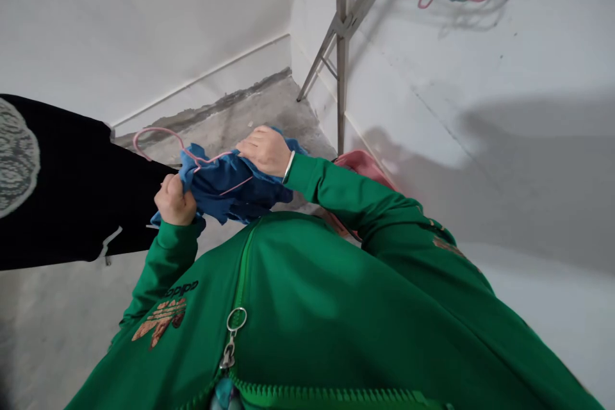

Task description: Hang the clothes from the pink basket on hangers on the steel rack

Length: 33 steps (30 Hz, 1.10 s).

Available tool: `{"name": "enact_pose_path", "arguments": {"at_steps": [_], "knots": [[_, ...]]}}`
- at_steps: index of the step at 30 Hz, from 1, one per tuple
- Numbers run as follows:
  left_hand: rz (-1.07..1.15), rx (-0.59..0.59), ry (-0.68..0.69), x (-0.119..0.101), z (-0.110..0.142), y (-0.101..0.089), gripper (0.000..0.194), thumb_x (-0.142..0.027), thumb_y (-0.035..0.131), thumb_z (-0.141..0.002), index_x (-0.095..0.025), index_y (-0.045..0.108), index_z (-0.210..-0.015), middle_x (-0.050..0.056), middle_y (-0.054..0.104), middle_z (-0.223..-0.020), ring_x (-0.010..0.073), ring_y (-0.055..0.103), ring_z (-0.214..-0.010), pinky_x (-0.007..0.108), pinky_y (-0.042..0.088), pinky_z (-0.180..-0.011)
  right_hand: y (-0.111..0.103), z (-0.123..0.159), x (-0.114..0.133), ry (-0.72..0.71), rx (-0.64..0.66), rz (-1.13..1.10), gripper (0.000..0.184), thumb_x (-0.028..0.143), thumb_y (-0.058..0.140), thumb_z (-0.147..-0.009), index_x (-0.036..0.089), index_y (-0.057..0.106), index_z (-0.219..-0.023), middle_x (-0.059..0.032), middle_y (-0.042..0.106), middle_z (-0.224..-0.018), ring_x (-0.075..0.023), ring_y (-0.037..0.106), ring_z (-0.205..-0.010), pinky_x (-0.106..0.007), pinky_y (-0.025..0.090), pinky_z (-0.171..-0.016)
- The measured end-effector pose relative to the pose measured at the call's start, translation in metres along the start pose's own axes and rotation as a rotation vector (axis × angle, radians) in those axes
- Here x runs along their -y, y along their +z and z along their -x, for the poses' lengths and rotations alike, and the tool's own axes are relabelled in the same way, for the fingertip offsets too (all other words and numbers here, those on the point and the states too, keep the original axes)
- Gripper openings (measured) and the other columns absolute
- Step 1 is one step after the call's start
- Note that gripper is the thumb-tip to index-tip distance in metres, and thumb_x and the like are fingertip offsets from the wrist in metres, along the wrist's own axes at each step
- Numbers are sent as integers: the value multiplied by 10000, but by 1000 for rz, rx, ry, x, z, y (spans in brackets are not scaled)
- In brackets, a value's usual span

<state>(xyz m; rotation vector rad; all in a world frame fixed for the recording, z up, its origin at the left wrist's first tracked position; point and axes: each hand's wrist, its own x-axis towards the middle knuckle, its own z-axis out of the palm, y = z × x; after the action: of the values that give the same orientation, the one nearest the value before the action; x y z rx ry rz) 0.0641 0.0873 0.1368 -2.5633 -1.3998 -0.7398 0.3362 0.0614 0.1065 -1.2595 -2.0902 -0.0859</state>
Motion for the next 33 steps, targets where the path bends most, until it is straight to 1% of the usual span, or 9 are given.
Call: {"name": "enact_pose_path", "arguments": {"at_steps": [5,9,12,17,20,22,27,30,33], "knots": [[-110,146,1,4,-9,-4,370,-128,415,-796,-133,606,-1112,121,587,-895,211,562,-777,301,400,-671,-7,-5,4,51,49,98,477,380,235,-1014,155,656,-1000,-78,670,-828,-168,578,-771,-311,353,-667],[-197,193,-149,26,-15,-22,430,-98,381,-823,-115,557,-1216,187,551,-1091,278,545,-975,367,414,-803,-31,-1,-11,116,25,251,465,339,242,-1011,142,656,-937,-85,649,-764,-177,571,-719,-318,316,-620],[-167,214,-207,34,-14,-30,510,-91,461,-761,-137,510,-1267,184,503,-1114,305,516,-1024,409,419,-845,-41,1,-17,133,42,314,452,360,264,-1007,162,650,-880,-83,625,-716,-166,553,-678,-315,301,-601],[-132,153,-103,22,-9,-30,507,-171,593,-674,-151,539,-1178,160,494,-1058,333,504,-1016,466,437,-845,-37,7,-14,247,11,306,383,355,308,-991,174,629,-886,-63,594,-709,-187,568,-708,-300,343,-619],[36,278,27,21,-8,-34,418,-285,573,-764,-148,545,-1159,115,524,-960,264,549,-896,411,476,-802,-38,12,-15,306,-50,277,401,373,289,-993,188,635,-910,-75,601,-730,-200,585,-750,-307,383,-654],[148,293,67,29,-9,-39,406,-357,521,-836,-141,538,-1180,99,537,-944,224,563,-858,369,494,-790,-42,16,-19,315,-95,260,415,384,281,-992,191,640,-913,-82,603,-737,-208,592,-757,-317,401,-671],[62,103,16,54,-23,-49,494,-399,518,-864,-164,481,-1296,167,522,-1225,298,517,-1149,434,436,-941,-54,19,-24,216,-163,276,414,390,302,-982,189,641,-856,-69,587,-682,-196,574,-680,-316,411,-641],[24,159,133,51,-39,-41,484,-397,520,-871,-176,489,-1300,167,518,-1283,333,446,-1256,469,371,-1001,-57,17,-22,166,-174,267,405,388,307,-980,193,640,-860,-63,595,-684,-189,570,-675,-312,417,-638],[39,237,245,38,-53,-25,366,-381,452,-910,-160,572,-1176,153,578,-1172,310,505,-1179,445,390,-954,-59,13,-19,135,-177,235,395,388,315,-981,198,643,-869,-59,600,-689,-184,575,-682,-309,430,-650]]}}
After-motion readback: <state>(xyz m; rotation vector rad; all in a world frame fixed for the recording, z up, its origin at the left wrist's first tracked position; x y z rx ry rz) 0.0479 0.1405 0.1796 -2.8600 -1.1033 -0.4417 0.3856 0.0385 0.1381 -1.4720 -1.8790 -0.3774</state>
